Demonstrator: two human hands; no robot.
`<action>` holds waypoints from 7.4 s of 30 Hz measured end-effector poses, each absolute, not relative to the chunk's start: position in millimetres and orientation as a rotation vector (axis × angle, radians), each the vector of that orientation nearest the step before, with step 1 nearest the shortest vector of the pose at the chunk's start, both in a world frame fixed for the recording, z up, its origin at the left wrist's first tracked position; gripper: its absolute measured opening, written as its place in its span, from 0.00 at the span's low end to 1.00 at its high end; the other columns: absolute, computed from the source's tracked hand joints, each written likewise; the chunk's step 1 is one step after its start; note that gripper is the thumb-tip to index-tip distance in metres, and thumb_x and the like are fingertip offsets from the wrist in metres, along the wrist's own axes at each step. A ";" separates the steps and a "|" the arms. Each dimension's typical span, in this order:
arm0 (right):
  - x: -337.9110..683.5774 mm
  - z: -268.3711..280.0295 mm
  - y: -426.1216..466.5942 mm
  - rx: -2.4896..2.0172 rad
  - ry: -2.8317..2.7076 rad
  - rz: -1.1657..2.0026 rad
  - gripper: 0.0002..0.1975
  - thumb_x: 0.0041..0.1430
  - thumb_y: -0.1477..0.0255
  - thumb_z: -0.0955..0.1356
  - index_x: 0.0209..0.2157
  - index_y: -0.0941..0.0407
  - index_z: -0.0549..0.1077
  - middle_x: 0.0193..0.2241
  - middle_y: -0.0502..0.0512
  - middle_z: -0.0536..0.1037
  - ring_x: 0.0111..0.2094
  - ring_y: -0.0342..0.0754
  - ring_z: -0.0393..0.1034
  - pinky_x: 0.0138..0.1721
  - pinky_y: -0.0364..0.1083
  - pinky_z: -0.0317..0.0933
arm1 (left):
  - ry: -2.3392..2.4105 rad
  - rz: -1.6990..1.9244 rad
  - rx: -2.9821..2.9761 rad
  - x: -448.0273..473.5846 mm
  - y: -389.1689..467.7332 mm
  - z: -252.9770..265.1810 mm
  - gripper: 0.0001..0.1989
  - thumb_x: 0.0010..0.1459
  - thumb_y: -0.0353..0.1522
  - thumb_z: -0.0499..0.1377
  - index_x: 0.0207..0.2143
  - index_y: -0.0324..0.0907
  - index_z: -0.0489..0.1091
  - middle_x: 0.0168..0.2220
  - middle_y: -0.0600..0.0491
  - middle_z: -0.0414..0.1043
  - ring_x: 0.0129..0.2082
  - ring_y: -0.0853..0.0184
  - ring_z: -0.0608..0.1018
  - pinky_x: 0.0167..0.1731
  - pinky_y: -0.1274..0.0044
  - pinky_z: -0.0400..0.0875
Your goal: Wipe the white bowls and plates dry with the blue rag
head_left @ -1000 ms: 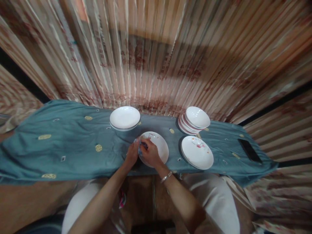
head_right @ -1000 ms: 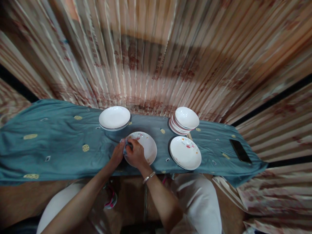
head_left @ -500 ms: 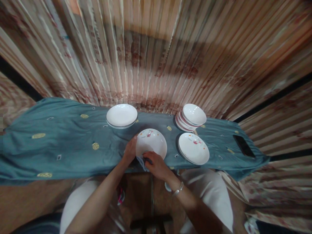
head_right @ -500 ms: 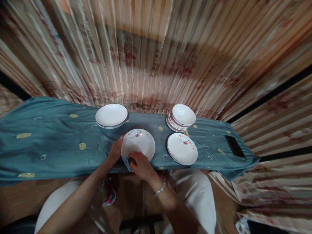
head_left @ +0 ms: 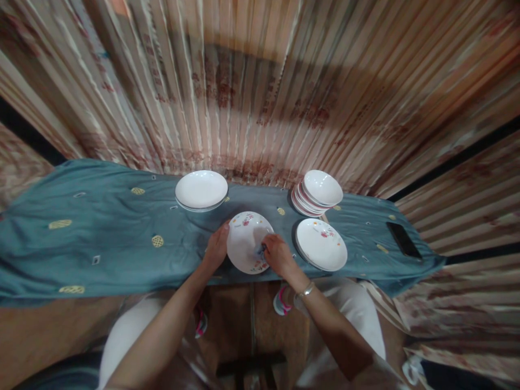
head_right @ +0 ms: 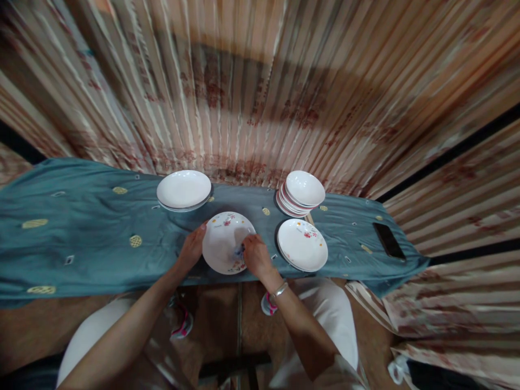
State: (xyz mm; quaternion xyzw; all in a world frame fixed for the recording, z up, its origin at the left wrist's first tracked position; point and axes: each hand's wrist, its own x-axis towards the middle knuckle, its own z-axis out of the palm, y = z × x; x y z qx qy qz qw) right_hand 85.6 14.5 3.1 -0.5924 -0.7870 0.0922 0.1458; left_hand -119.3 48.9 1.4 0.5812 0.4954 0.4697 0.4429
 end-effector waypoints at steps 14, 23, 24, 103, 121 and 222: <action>31.9 -0.1 41.0 -1.455 -2.073 0.282 0.22 0.59 0.83 0.58 0.52 0.60 0.71 0.52 0.64 0.71 0.55 0.54 0.63 0.60 0.58 0.58 | 1.281 1.182 1.462 -119.6 50.4 -7.8 0.29 0.64 0.48 0.43 0.51 0.37 0.71 0.51 0.43 0.76 0.53 0.57 0.75 0.57 0.65 0.66; 18.0 8.5 -4.1 -1.220 -2.110 0.635 0.25 0.55 0.85 0.61 0.52 0.56 0.72 0.55 0.59 0.71 0.57 0.50 0.64 0.61 0.53 0.59 | 1.327 1.229 1.447 -120.0 53.7 -13.3 0.32 0.62 0.50 0.44 0.47 0.33 0.73 0.49 0.37 0.76 0.52 0.53 0.76 0.57 0.62 0.66; 21.2 8.2 -10.1 -1.224 -2.101 0.688 0.24 0.55 0.86 0.61 0.51 0.56 0.73 0.55 0.58 0.72 0.57 0.49 0.65 0.61 0.53 0.59 | 1.321 1.227 1.434 -120.0 53.5 -13.1 0.32 0.62 0.50 0.44 0.47 0.34 0.73 0.49 0.37 0.76 0.52 0.53 0.76 0.57 0.63 0.66; 75.7 -19.4 -6.6 -1.599 -2.211 0.198 0.24 0.60 0.82 0.59 0.58 0.65 0.67 0.56 0.69 0.71 0.59 0.55 0.64 0.61 0.57 0.61 | 1.250 1.151 1.425 -114.3 47.8 -1.3 0.33 0.62 0.51 0.44 0.53 0.38 0.72 0.53 0.44 0.74 0.56 0.55 0.73 0.58 0.65 0.63; 15.6 8.3 -17.6 -1.260 -2.110 0.582 0.34 0.55 0.85 0.58 0.64 0.60 0.59 0.64 0.61 0.63 0.65 0.48 0.55 0.66 0.53 0.52 | 1.302 1.139 1.423 -113.4 53.7 -3.7 0.33 0.61 0.52 0.42 0.47 0.39 0.75 0.48 0.43 0.78 0.52 0.54 0.77 0.56 0.64 0.66; 40.7 -1.9 -55.3 -1.425 -2.127 0.416 0.20 0.61 0.80 0.60 0.52 0.59 0.72 0.51 0.65 0.73 0.52 0.54 0.66 0.56 0.56 0.63 | 1.381 1.054 1.586 -111.5 40.7 8.4 0.31 0.64 0.46 0.39 0.52 0.38 0.71 0.48 0.44 0.77 0.49 0.56 0.77 0.51 0.66 0.68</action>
